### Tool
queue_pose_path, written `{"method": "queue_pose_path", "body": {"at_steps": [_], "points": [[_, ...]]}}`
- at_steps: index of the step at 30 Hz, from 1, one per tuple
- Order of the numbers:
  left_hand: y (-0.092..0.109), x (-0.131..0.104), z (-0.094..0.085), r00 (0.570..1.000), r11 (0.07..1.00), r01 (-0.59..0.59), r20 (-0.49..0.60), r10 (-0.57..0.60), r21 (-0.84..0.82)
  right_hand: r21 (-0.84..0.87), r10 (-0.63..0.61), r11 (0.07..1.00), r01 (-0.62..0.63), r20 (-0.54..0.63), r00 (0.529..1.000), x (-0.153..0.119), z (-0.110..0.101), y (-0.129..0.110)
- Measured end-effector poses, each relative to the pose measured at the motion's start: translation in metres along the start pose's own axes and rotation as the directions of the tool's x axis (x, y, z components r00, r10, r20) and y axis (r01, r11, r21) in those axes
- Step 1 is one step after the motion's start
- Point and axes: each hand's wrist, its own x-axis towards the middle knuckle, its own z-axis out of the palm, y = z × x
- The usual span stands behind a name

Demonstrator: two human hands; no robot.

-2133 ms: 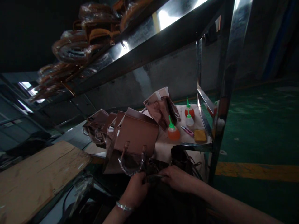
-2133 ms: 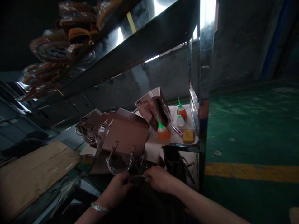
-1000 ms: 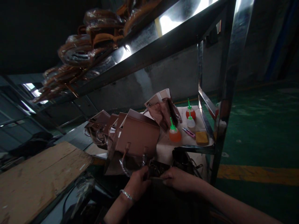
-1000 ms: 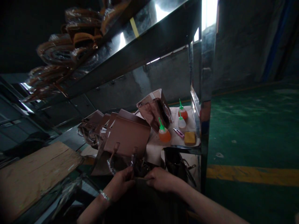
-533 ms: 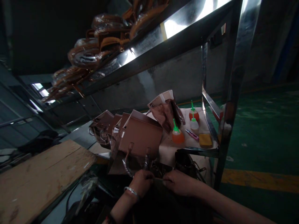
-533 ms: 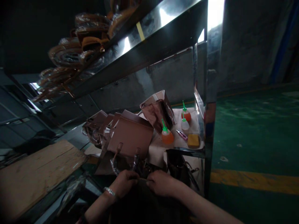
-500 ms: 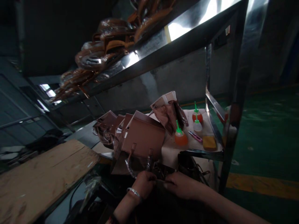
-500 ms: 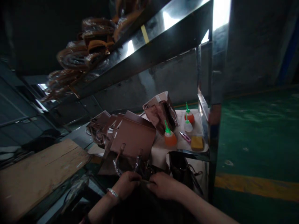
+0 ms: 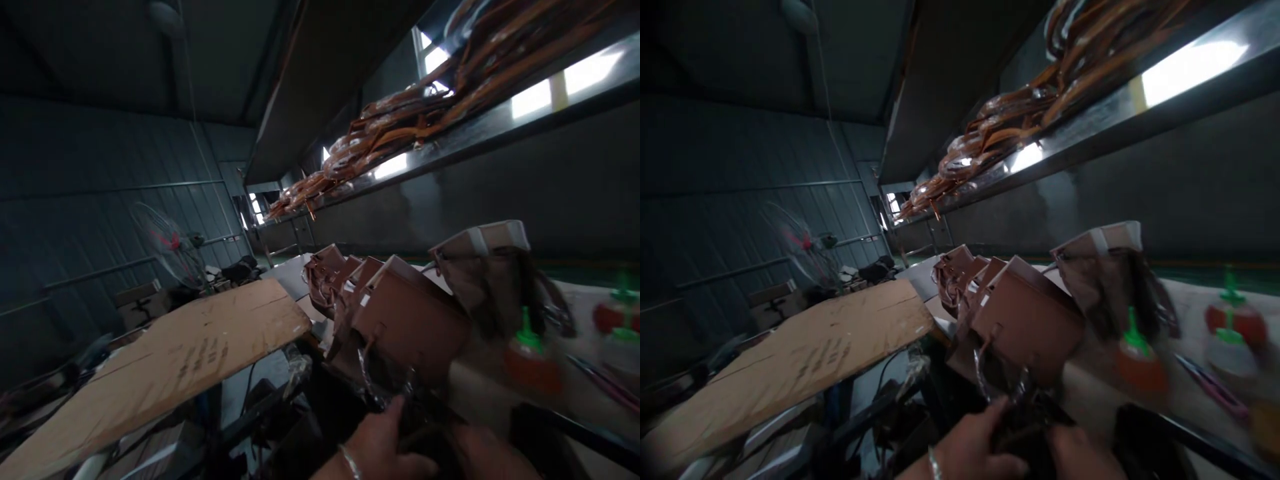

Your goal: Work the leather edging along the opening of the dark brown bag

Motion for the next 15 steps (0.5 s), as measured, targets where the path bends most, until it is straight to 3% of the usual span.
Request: {"method": "queue_pose_path", "body": {"at_steps": [1, 4, 9, 12, 15], "points": [[0.002, -0.01, 0.0, 0.999, 0.999, 0.041, -0.016, -0.041, -0.026, -0.039, 0.022, 0.999, -0.024, -0.03, 0.999, -0.006, -0.007, -0.004], [0.002, -0.032, 0.004, 0.999, 0.994, -0.02, 0.037, 0.024, -0.11, -0.144, 0.071, 0.986, -0.087, -0.116, 0.991, -0.016, -0.025, -0.013], [-0.026, -0.05, 0.015, 0.995, 0.99, 0.052, 0.091, -0.04, -0.134, -0.153, 0.152, 0.972, -0.179, -0.172, 0.973, -0.025, -0.036, -0.01], [-0.045, -0.06, 0.011, 0.987, 0.973, 0.093, 0.152, -0.061, -0.211, -0.151, 0.164, 0.969, -0.196, -0.203, 0.965, -0.032, -0.04, -0.007], [-0.049, -0.072, 0.002, 0.979, 0.941, 0.14, 0.186, -0.085, -0.307, -0.132, 0.176, 0.969, -0.208, -0.22, 0.96, -0.038, -0.046, -0.005]]}}
